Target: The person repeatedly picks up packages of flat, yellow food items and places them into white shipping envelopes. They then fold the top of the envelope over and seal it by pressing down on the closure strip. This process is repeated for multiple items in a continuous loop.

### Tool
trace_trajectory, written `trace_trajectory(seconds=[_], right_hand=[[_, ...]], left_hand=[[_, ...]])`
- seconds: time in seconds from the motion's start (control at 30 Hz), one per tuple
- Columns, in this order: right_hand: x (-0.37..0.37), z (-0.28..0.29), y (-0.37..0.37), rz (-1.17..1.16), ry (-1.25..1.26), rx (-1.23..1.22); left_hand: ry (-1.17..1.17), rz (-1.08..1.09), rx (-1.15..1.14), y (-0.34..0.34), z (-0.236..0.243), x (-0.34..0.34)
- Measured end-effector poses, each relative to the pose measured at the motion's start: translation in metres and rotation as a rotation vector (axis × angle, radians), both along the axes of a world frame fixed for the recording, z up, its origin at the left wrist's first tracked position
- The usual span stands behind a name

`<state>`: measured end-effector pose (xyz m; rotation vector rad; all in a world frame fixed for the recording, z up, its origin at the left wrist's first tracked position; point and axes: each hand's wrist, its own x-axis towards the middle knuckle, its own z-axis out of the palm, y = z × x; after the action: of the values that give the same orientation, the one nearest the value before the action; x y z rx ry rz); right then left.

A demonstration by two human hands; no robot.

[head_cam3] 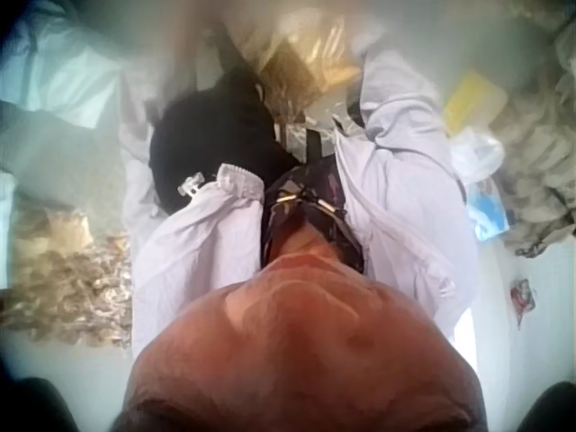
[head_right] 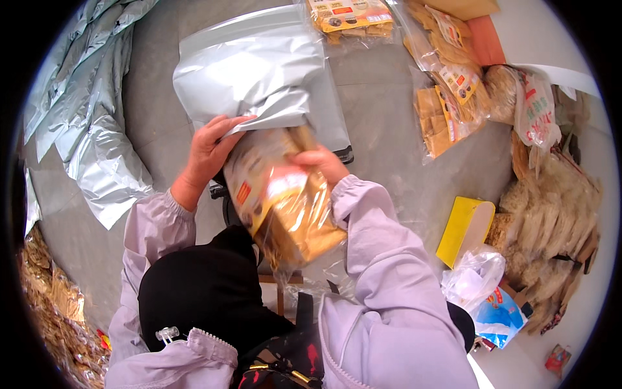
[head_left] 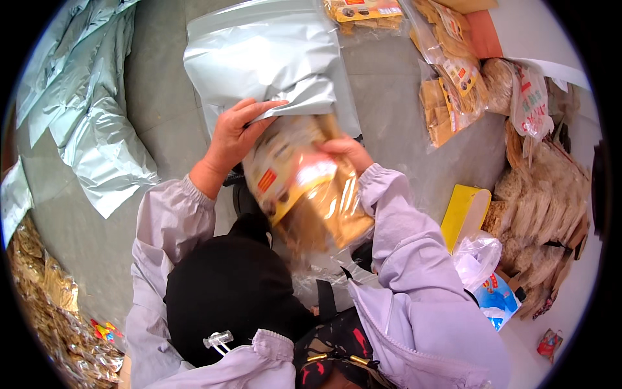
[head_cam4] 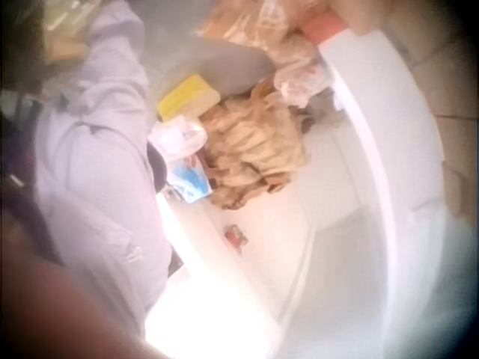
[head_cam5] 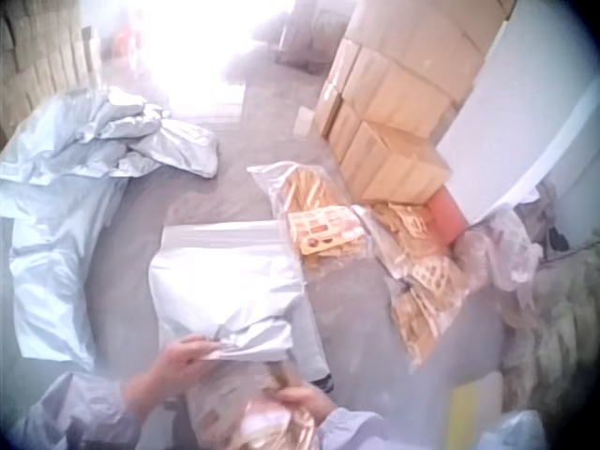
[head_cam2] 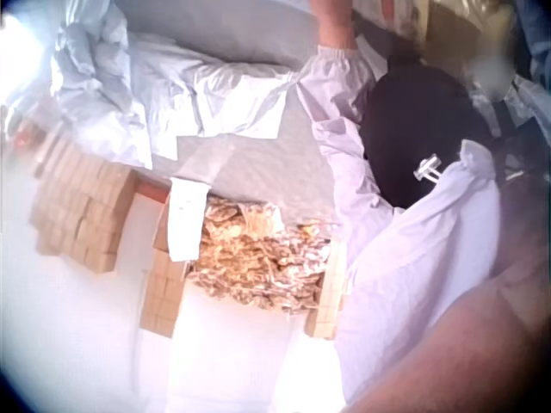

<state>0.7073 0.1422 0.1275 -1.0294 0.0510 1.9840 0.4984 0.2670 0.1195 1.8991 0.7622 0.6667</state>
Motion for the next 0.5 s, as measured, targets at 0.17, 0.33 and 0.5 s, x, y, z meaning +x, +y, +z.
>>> trace_trajectory(seconds=[0.17, 0.33, 0.5], right_hand=[[-0.004, -0.05, -0.02, -0.278, 0.273, -0.174], [-0.007, -0.038, -0.008, -0.319, 0.223, -0.09], [-0.019, -0.047, 0.036, -0.251, 0.328, 0.194]], left_hand=[[0.19, 0.151, 0.174, -0.021, -0.037, -0.025], [0.397, 0.399, 0.407, -0.017, -0.051, -0.025], [0.154, 0.504, -0.453, -0.024, -0.158, -0.078]])
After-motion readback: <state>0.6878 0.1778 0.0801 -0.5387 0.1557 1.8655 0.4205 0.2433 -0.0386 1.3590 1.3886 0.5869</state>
